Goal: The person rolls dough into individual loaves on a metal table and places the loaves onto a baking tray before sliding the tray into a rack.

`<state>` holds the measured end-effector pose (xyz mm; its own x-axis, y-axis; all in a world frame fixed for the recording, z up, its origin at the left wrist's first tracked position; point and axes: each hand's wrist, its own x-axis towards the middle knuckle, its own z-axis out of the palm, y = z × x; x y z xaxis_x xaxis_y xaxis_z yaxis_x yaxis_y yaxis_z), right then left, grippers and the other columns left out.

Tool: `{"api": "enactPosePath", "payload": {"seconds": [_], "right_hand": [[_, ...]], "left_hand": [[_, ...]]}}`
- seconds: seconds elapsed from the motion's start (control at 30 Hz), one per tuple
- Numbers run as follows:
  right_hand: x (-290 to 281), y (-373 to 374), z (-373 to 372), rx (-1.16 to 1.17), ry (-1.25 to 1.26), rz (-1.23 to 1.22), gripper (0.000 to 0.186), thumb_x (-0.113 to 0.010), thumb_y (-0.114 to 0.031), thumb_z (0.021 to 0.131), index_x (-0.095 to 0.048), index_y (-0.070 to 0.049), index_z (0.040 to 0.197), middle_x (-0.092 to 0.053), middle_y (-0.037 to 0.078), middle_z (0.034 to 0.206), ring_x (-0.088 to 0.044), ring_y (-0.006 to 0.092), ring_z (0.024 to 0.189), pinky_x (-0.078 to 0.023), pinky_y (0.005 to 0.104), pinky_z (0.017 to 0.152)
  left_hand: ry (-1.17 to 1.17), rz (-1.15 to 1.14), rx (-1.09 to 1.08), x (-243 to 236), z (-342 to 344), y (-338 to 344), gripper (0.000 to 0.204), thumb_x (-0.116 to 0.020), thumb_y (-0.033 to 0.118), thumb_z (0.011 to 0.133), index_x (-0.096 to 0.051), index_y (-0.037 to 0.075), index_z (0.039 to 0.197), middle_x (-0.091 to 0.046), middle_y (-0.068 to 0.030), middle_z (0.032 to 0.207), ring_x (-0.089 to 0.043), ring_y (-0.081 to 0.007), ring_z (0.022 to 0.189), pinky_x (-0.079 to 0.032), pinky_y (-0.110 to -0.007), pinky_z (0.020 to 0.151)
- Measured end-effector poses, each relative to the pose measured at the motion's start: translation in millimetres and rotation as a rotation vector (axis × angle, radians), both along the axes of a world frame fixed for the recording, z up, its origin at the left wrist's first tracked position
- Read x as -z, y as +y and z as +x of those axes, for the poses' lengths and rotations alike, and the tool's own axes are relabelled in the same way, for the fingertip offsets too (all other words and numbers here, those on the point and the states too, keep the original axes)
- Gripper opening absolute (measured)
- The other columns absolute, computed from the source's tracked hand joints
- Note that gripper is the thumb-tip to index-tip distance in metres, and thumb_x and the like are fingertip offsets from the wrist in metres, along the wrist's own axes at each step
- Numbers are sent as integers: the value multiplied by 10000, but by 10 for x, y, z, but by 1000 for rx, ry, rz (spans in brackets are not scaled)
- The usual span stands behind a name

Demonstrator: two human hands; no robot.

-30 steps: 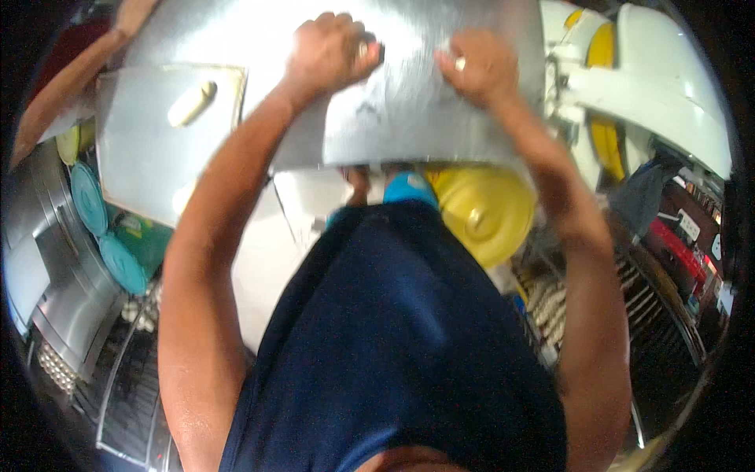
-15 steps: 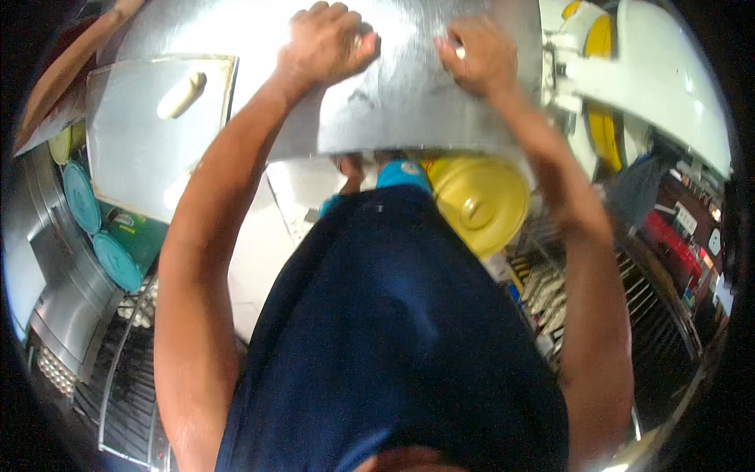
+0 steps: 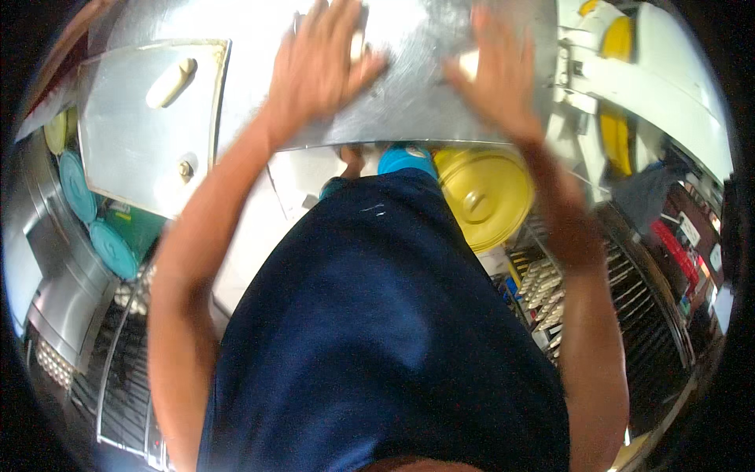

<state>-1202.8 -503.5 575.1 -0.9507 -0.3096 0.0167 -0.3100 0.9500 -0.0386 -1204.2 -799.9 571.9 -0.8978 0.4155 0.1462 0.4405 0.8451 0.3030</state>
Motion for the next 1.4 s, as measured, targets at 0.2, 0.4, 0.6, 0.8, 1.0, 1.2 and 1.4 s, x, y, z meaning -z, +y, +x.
{"api": "enactPosePath", "payload": {"seconds": [0.2,0.4,0.6,0.8,1.0,1.2,1.4], "right_hand": [[-262,-194,-521,-48,28,-6,943,-587,-739,864,-496,-22,1471,-513,172,1517,-412,360,1446,-237,608,1174],[-149,-182,-72,-69,265,-289,645,-650,-527,896,-619,-72,1352,-612,122,1427,-513,306,1369,-286,543,1165],[-12,-191,-128,-73,386,-341,403,-681,-282,857,-705,-78,1203,-676,66,1315,-585,275,1266,-336,550,1116],[92,-143,-110,-69,361,-391,385,-662,-204,811,-727,-91,1174,-674,46,1337,-574,258,1294,-311,566,1153],[-221,-358,-131,44,157,-119,617,-541,-510,988,-584,-52,1398,-509,113,1543,-432,327,1442,-245,636,1175],[-307,-560,-1148,45,284,-147,848,-503,-711,928,-560,23,1347,-516,184,1462,-456,378,1330,-284,652,1095],[-566,-97,289,-176,-188,-17,870,-447,-641,999,-357,21,1556,-349,210,1623,-281,395,1516,-163,593,1231]], "left_hand": [[193,40,-146,-167,-659,104,682,-643,568,924,-556,67,1377,-618,-160,1349,-590,-385,1242,-416,-614,1054],[167,-15,-230,-100,-129,189,627,-594,506,973,-580,28,1379,-578,-189,1446,-555,-378,1307,-403,-557,1107],[140,-32,-256,-70,-106,229,502,-585,315,946,-583,29,1360,-572,-178,1447,-543,-368,1317,-395,-555,1116],[136,-52,-261,-86,-11,306,472,-648,248,902,-573,33,1315,-574,-183,1399,-535,-374,1282,-367,-565,1134],[84,-130,-240,-85,-244,284,682,-480,561,1003,-473,67,1473,-484,-165,1532,-460,-386,1396,-285,-668,1151],[365,-104,-122,-108,-1246,266,708,-619,558,941,-519,38,1410,-447,-222,1545,-405,-474,1411,-274,-736,1111],[-177,-105,-87,-287,299,299,893,-480,611,1002,-268,-42,1574,-312,-273,1618,-263,-443,1520,-200,-577,1235]]}}
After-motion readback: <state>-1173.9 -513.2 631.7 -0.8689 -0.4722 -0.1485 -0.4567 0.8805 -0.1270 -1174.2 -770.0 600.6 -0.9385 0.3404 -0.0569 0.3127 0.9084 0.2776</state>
